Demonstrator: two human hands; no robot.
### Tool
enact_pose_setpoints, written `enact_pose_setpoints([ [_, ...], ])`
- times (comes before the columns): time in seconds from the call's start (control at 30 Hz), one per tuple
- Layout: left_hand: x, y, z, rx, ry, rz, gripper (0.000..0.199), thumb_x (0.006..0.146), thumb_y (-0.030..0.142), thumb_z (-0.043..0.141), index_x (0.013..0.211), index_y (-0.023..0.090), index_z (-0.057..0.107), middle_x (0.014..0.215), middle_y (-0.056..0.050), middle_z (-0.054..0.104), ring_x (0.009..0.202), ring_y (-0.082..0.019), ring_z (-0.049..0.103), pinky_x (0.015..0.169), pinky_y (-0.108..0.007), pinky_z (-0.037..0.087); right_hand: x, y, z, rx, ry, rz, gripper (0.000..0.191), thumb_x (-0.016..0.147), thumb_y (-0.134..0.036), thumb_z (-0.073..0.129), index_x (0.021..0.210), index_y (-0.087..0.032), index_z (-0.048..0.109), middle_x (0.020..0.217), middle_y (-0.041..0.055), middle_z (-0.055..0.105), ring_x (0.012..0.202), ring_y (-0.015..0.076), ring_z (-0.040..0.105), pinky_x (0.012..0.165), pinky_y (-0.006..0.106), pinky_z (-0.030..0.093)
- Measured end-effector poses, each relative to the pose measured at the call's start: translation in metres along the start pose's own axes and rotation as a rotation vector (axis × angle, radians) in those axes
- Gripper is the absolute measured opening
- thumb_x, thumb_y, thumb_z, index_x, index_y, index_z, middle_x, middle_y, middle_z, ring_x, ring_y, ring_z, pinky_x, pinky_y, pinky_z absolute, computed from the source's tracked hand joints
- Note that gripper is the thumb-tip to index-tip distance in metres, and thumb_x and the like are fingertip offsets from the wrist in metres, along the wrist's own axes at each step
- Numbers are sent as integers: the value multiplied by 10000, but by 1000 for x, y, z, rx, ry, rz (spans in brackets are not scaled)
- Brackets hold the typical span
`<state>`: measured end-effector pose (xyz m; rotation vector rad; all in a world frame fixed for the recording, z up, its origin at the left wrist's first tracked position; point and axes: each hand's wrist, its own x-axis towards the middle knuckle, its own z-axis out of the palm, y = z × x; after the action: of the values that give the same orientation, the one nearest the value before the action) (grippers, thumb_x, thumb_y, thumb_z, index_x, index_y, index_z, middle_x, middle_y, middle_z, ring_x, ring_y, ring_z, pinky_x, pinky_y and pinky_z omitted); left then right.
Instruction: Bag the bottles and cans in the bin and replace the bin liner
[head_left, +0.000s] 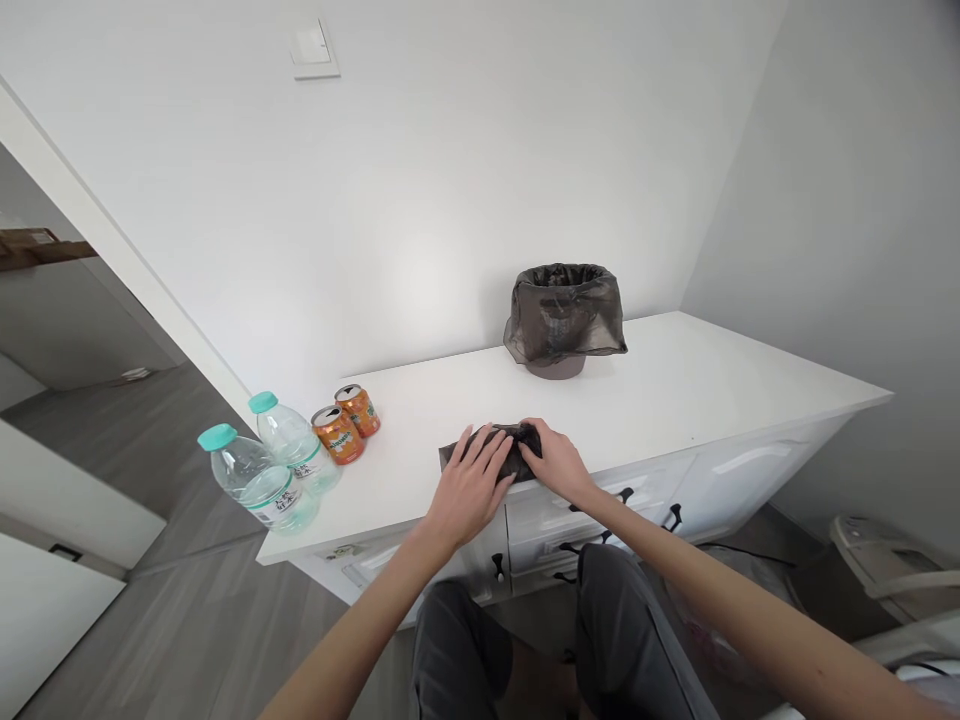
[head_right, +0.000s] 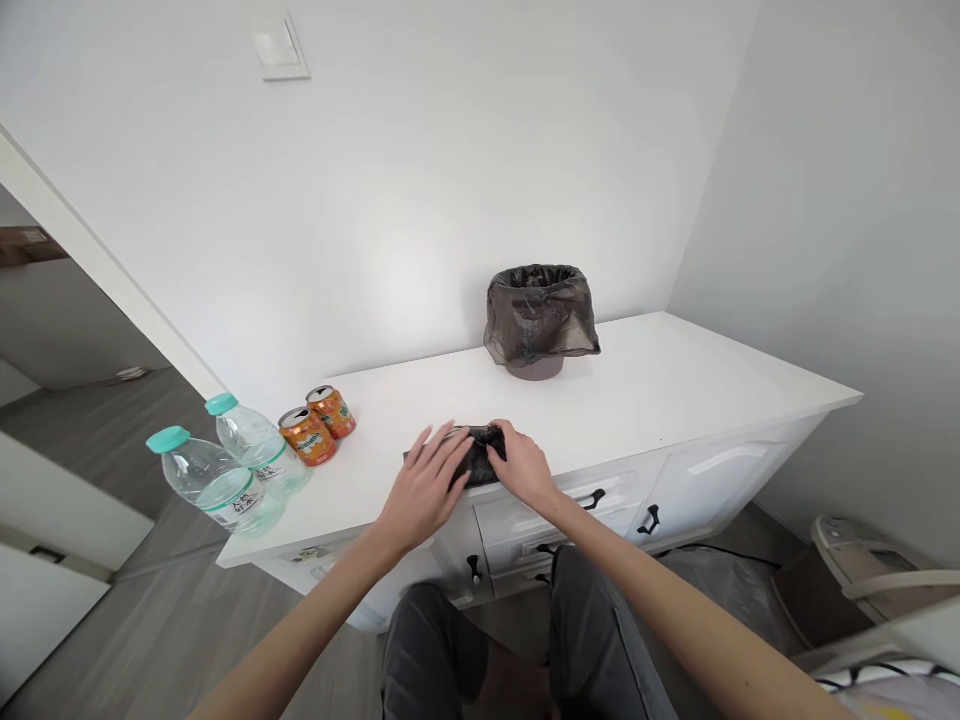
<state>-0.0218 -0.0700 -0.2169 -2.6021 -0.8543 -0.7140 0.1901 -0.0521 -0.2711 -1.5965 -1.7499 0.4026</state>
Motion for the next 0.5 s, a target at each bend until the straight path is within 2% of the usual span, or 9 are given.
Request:
enact_pose_setpoints([
  [0.07, 0, -1, 18, 2, -116, -23, 567, 1086, 414, 419, 1606, 191, 385, 1628, -117, 487, 1561, -304, 370, 1300, -578, 268, 6, 1, 5, -14, 23, 9, 393, 972, -271, 538, 1359, -205, 559, 1213, 111, 737, 1147, 286, 683, 952, 393, 516],
  [0.13, -4, -7, 35, -14, -183, -81, 579, 1093, 455, 386, 1603, 181, 402, 1650, -119, 454, 1567, -320, 353, 1288, -601, 277, 10, 2, 7, -16, 65, 17, 365, 966, -230, 518, 1325, -198, 576, 1251, 117, 717, 1181, 273, 665, 990, 393, 511],
  [0.23, -11, -16, 53, -57, -224, -141, 578, 1104, 470, 335, 1598, 183, 422, 1650, -107, 454, 1560, -328, 364, 1276, -607, 296, 12, 3, 6, -31, 94, 32, 363, 955, -186, 501, 1307, -206, 588, 1279, 114, 694, 1179, 263, 660, 994, 393, 520],
  [0.37, -15, -20, 61, -99, -228, -157, 574, 1102, 478, 331, 1590, 199, 446, 1653, -88, 453, 1564, -334, 355, 1267, -592, 320, 9, -7, 1, -160, 131, 20, 455, 959, -157, 495, 1408, -192, 556, 1379, 159, 625, 1174, 309, 651, 1007, 466, 514],
  [0.43, -15, -19, 63, -106, -205, -156, 554, 1099, 449, 350, 1588, 209, 449, 1646, -93, 464, 1568, -330, 349, 1262, -600, 326, 5, -20, 0, -229, 164, -106, 523, 958, -127, 488, 1475, -190, 533, 1475, 187, 555, 1289, 356, 580, 1107, 554, 439],
  [0.5, -16, -18, 64, -115, -190, -122, 523, 1087, 364, 383, 1577, 202, 463, 1619, -114, 499, 1554, -327, 376, 1267, -617, 311, 1, -36, 1, -237, 115, -344, 574, 962, -108, 480, 1520, -232, 522, 1516, 164, 535, 1379, 366, 503, 1191, 605, 343],
])
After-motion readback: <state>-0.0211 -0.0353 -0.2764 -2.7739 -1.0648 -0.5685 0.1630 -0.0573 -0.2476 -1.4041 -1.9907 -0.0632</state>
